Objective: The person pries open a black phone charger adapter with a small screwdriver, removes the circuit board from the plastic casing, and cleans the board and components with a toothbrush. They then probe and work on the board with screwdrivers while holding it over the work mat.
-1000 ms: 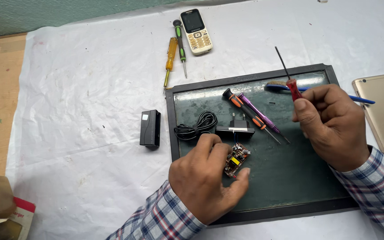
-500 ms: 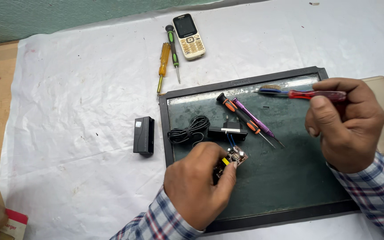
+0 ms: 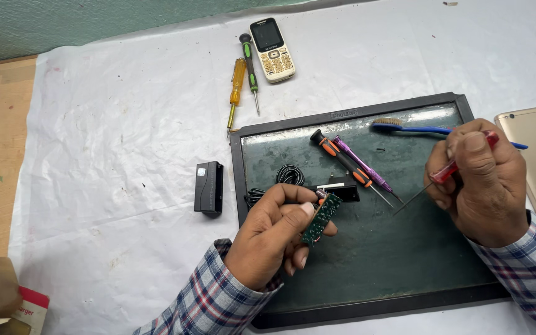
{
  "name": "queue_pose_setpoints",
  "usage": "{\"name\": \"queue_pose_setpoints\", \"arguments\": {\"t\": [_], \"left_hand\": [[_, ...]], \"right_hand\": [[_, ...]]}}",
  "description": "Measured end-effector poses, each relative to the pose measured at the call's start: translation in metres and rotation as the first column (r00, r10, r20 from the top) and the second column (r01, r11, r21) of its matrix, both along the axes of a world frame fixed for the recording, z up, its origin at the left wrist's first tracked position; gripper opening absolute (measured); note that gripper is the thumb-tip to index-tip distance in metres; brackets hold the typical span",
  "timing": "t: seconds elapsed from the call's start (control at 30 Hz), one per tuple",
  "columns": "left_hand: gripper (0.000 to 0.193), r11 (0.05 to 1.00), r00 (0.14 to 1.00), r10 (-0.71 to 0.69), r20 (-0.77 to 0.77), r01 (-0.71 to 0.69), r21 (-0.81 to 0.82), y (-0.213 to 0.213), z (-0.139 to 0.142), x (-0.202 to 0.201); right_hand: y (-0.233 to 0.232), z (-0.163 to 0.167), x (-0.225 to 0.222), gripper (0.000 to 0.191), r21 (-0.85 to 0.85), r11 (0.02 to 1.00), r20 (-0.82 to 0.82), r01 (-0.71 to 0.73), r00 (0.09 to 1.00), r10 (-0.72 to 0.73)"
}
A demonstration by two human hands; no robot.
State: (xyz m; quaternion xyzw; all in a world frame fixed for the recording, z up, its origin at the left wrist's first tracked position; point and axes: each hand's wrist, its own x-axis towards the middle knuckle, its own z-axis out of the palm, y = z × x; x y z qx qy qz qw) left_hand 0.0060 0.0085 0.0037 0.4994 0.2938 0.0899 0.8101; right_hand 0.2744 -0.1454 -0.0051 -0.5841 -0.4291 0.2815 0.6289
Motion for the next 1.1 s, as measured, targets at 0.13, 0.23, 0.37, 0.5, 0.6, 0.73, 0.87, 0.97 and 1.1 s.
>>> {"name": "queue_pose_setpoints", "arguments": {"t": [0.13, 0.23, 0.37, 0.5, 0.6, 0.73, 0.87, 0.97, 1.1], "left_hand": [[0.043, 0.998, 1.0, -0.025, 0.018, 0.026, -0.052, 0.001, 0.001, 0.001], [0.043, 0.994, 0.998, -0.039, 0.05, 0.044, -0.097, 0.002, 0.001, 0.001], [0.041, 0.993, 0.999, -0.02, 0.025, 0.023, -0.116, 0.004, -0.001, 0.001], [0.04, 0.993, 0.999, -0.025, 0.048, 0.03, -0.115, 0.004, -0.002, 0.002], [0.039, 0.992, 0.998, -0.015, 0.055, 0.022, -0.126, 0.004, -0.002, 0.002], [0.04, 0.992, 0.998, -0.01, 0.063, 0.018, -0.124, 0.004, -0.003, 0.002], [0.039, 0.992, 0.998, -0.007, 0.055, 0.014, -0.128, 0.004, -0.005, 0.002], [0.038, 0.993, 0.998, -0.008, 0.056, 0.014, -0.12, 0.002, -0.007, 0.003], [0.036, 0.993, 0.998, 0.004, 0.064, 0.004, -0.121, 0.002, -0.007, 0.004]], "right_hand": [[0.0, 0.002, -0.003, 0.036, 0.007, 1.0, 0.053, 0.003, 0.999, -0.003], [0.001, 0.007, -0.006, 0.03, 0.035, 0.999, 0.054, 0.03, 0.998, -0.032], [0.009, 0.013, -0.008, 0.017, -0.018, 0.989, 0.383, 0.148, 0.915, -0.13], [0.014, 0.017, -0.015, 0.015, -0.094, 0.972, 0.62, 0.217, 0.776, -0.113], [0.017, 0.019, -0.018, 0.016, -0.131, 0.963, 0.648, 0.234, 0.756, -0.096], [0.019, 0.021, -0.021, 0.014, -0.203, 0.945, 0.654, 0.257, 0.754, -0.064], [0.02, 0.021, -0.022, 0.016, -0.221, 0.923, 0.764, 0.314, 0.644, -0.036], [0.02, 0.023, -0.023, 0.016, -0.199, 0.937, 0.818, 0.286, 0.575, -0.001], [0.021, 0.024, -0.024, 0.015, -0.231, 0.926, 0.734, 0.299, 0.679, -0.036]]}}
